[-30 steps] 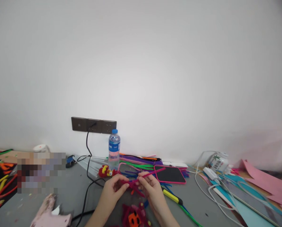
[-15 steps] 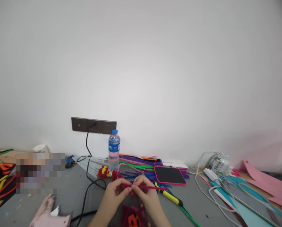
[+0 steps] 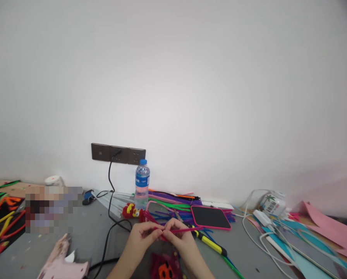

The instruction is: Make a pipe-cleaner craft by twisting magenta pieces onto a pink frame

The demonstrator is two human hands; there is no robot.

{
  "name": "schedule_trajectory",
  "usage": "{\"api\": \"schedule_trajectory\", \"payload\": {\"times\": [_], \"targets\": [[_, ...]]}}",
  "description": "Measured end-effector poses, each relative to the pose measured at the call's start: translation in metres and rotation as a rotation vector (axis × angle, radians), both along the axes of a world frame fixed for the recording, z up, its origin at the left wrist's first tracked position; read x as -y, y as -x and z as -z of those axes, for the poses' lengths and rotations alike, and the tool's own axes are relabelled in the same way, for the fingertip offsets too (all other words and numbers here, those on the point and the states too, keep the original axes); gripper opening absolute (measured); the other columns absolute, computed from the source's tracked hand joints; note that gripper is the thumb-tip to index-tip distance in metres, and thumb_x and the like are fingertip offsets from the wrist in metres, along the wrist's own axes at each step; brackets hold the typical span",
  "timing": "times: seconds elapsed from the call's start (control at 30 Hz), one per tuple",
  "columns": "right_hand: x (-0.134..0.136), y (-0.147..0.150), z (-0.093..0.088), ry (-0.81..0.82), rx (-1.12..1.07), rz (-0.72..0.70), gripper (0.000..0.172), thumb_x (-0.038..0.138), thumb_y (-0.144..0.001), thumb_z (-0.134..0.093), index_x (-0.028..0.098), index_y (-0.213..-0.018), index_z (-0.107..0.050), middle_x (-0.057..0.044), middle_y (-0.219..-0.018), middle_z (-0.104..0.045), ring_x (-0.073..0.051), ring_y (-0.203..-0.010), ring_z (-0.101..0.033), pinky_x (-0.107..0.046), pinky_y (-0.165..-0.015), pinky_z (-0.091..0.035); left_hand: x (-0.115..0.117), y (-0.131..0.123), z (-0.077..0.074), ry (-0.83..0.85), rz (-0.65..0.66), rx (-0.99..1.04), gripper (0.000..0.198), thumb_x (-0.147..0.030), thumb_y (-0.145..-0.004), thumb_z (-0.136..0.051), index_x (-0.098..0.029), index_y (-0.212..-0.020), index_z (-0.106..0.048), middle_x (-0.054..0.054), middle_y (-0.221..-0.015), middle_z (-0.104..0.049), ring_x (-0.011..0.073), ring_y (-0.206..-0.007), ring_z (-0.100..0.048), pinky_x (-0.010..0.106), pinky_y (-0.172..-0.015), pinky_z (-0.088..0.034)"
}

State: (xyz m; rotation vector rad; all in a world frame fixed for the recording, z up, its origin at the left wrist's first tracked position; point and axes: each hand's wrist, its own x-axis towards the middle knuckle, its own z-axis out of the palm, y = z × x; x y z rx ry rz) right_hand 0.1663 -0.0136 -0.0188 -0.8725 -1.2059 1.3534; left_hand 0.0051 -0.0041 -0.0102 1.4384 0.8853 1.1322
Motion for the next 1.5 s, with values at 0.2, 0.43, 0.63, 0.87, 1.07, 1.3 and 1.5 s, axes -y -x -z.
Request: {"api": "schedule_trajectory", "payload": {"times": [0.2,0.43,0.63,0.87,1.07,1.3,1.5], "targets": [[0.0,-0.004,0.0,-0.019,0.038,0.02,0.032,0.048,-0.075,-0.072,0.018,-0.071,-0.06,0.001,-0.062,-0.061,-0.015,-0.058,-0.056,-0.024,-0.055,-0.038,-0.003,0.003,0.003,0.002,-0.044,-0.008,0.034,-0.049,-0.073,-0.07,-0.016,-0.079,-0.08,0.007,-0.066,-0.075,0.0198,-0.062,-0.064,0.027,-0.061,-0.05],[0.003,-0.001,-0.006,-0.056,0.037,-0.002,0.03,0.04,-0.065,-0.082,0.02,-0.075,-0.063,0.0,-0.072,-0.066,-0.018,-0.068,-0.062,-0.025,-0.061,-0.044,-0.005,0.003,0.006,0.05,-0.063,0.028,0.037,-0.05,-0.07,-0.072,-0.015,-0.078,-0.079,0.008,-0.069,-0.076,0.0185,-0.06,-0.063,0.026,-0.06,-0.049],[0.003,0.0,-0.005,-0.043,0.073,0.089,0.032,0.046,-0.067,-0.079,0.019,-0.068,-0.062,0.0,-0.058,-0.063,-0.016,-0.055,-0.059,-0.026,-0.055,-0.043,-0.002,-0.001,0.006,0.091,-0.018,0.134,0.032,-0.046,-0.069,-0.076,-0.016,-0.076,-0.069,0.002,-0.062,-0.07,0.0168,-0.061,-0.063,0.024,-0.058,-0.048],[0.0,-0.001,0.002,-0.012,-0.057,0.051,0.035,0.048,-0.072,-0.075,0.019,-0.067,-0.056,0.002,-0.053,-0.062,-0.014,-0.051,-0.058,-0.025,-0.056,-0.041,0.0,0.0,0.001,0.088,0.013,0.18,0.027,-0.04,-0.069,-0.078,-0.018,-0.073,-0.062,0.0,-0.061,-0.069,0.0163,-0.062,-0.066,0.024,-0.061,-0.051],[-0.001,-0.001,0.006,0.017,-0.142,0.001,0.034,0.046,-0.075,-0.073,0.02,-0.07,-0.052,0.003,-0.052,-0.062,-0.014,-0.049,-0.058,-0.024,-0.054,-0.038,-0.001,0.002,0.006,0.105,0.03,0.217,0.029,-0.039,-0.065,-0.081,-0.018,-0.071,-0.062,0.001,-0.062,-0.072,0.0167,-0.062,-0.069,0.024,-0.062,-0.053],[0.002,0.0,-0.002,0.012,-0.135,0.003,0.033,0.043,-0.075,-0.075,0.02,-0.073,-0.052,0.004,-0.052,-0.063,-0.012,-0.05,-0.057,-0.024,-0.055,-0.039,0.002,0.004,0.005,0.095,0.014,0.191,0.03,-0.039,-0.068,-0.079,-0.017,-0.064,-0.058,0.002,-0.061,-0.072,0.0164,-0.061,-0.069,0.024,-0.061,-0.052],[0.007,0.002,-0.004,-0.002,-0.177,-0.028,0.029,0.039,-0.075,-0.076,0.019,-0.074,-0.054,0.002,-0.055,-0.067,-0.012,-0.05,-0.059,-0.024,-0.057,-0.043,0.001,0.005,-0.003,0.032,-0.053,0.172,0.026,-0.037,-0.069,-0.078,-0.017,-0.065,-0.062,-0.001,-0.057,-0.068,0.0144,-0.057,-0.064,0.022,-0.058,-0.05]]}}
